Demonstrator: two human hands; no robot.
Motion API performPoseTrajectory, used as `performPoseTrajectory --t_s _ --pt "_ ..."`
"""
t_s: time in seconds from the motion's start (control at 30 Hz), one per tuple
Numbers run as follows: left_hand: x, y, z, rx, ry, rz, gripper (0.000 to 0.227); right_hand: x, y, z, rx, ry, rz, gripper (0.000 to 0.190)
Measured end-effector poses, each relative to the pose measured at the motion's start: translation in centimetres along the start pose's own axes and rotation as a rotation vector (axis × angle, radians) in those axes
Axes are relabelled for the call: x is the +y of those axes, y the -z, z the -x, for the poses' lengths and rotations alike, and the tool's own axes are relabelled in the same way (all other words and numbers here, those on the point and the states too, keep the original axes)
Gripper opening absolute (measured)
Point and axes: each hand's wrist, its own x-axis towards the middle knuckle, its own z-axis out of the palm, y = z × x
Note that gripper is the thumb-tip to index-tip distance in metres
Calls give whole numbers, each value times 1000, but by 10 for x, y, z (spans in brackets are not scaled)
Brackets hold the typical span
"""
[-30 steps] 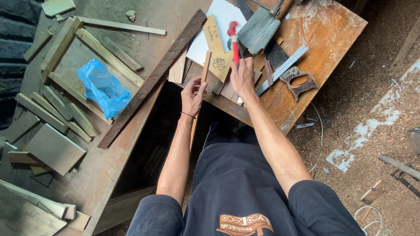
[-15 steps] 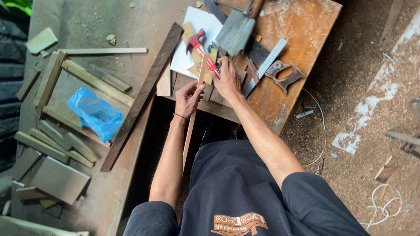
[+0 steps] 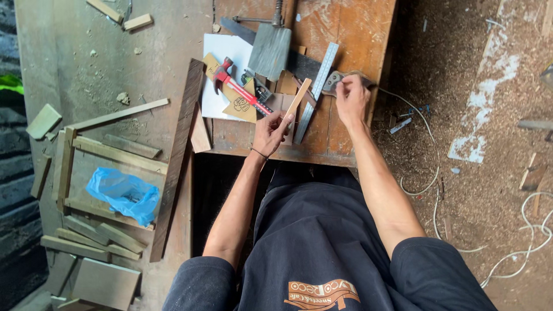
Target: The person smooths a thin wooden stick with a sanding block, then aligns it with a cardboard template and hammers a nail to secure it. Finally, the person uses a hand saw to cut the stick to length.
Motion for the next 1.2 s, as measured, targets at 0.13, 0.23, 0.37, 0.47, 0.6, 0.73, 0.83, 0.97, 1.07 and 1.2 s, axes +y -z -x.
performPoseTrajectory --t_s 0.13,0.23,0.37,0.47,0.6,0.73,0.83,0.97,1.07,1.2 --pt "-1 -7 -9 -22 8 -90 37 -1 -29 -4 -27 -37 73 14" --pt "3 -5 -12 -26 12 -108 37 -9 -54 0 56 72 142 20" --pt "7 -2 -10 -23 13 -94 36 -16 -69 10 -116 -36 -95 16" --pt "9 4 -4 -9 20 -69 36 -21 -72 14 -384 -283 -300 21" --pt "14 8 -2 -4 27 -59 36 -24 -63 13 -196 -88 -402 15" --pt "16 5 -5 -19 29 -93 39 -16 -32 16 -218 -207 -144 13" --pt "20 6 -6 -33 14 -164 40 -9 -2 13 -214 5 423 38" --pt "25 -4 -4 -73 -112 -316 40 1 31 21 -221 318 811 59" --pt "23 -19 2 -159 -162 -329 40 2 40 24 -187 414 727 50" --pt "9 -42 0 -264 -76 -394 41 5 48 21 -273 505 749 52"
